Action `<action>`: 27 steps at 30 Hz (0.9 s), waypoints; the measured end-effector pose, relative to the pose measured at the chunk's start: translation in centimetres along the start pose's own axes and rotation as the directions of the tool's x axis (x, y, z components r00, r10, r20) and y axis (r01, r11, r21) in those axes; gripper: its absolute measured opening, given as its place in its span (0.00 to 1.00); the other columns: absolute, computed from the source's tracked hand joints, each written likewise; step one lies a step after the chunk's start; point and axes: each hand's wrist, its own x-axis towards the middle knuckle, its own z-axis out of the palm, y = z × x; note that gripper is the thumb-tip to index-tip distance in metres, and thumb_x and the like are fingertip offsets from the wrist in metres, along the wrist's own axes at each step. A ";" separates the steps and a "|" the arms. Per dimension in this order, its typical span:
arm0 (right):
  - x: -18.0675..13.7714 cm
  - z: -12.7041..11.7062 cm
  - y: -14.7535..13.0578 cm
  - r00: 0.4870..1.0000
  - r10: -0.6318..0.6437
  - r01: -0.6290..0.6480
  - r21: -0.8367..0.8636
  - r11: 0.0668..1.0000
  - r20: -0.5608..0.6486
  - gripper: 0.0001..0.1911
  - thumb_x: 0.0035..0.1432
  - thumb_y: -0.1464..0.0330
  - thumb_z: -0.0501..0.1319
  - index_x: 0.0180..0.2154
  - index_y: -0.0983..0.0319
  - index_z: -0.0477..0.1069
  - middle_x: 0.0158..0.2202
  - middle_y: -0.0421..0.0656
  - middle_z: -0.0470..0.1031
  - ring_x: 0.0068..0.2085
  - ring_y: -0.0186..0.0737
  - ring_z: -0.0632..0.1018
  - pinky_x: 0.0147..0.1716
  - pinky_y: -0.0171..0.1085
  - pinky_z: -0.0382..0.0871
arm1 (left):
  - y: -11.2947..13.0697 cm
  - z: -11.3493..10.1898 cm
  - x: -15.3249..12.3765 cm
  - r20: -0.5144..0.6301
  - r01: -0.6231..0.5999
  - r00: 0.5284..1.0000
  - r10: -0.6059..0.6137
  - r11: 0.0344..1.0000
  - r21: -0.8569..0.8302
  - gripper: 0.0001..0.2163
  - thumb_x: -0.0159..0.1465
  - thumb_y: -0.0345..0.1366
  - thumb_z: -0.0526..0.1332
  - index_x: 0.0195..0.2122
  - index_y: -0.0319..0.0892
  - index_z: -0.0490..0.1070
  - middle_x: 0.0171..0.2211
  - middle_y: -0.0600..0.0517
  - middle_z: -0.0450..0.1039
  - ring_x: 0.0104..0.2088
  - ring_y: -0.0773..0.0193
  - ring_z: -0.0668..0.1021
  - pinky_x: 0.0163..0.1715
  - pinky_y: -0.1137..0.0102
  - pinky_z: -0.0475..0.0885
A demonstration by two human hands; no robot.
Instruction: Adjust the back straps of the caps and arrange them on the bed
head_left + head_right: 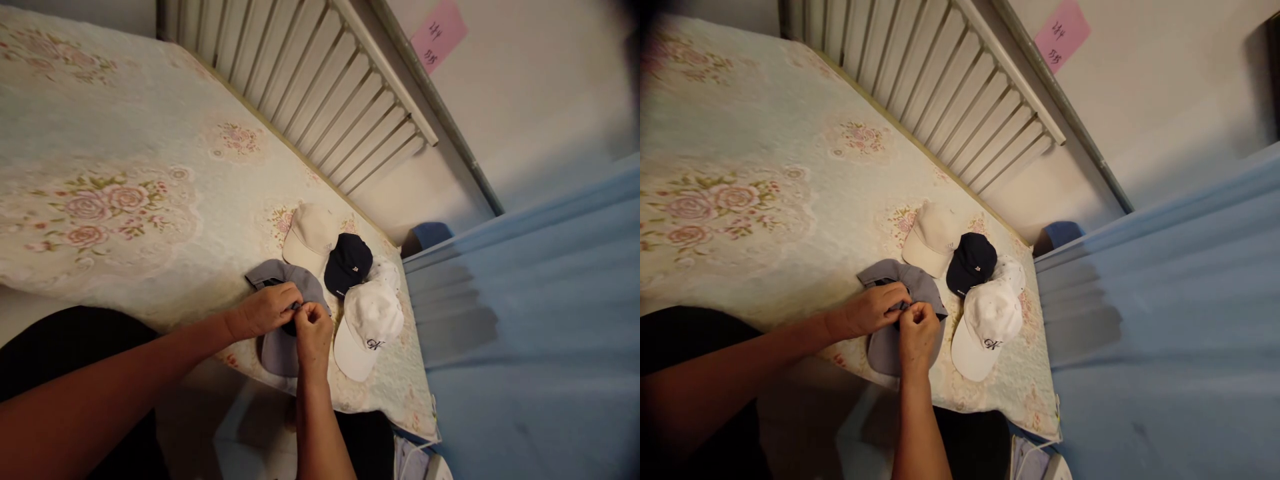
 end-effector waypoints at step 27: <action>0.7 -2.0 1.9 0.989 0.124 -0.071 0.466 0.882 -0.086 0.08 0.50 0.68 0.59 0.36 0.61 0.68 0.19 0.32 0.69 0.21 0.32 0.73 0.24 0.31 0.66 | 2.8 -0.2 -2.2 0.107 0.298 0.951 -0.289 0.771 -0.563 0.10 0.66 0.38 0.51 0.34 0.41 0.68 0.23 0.55 0.71 0.22 0.69 0.73 0.26 0.72 0.68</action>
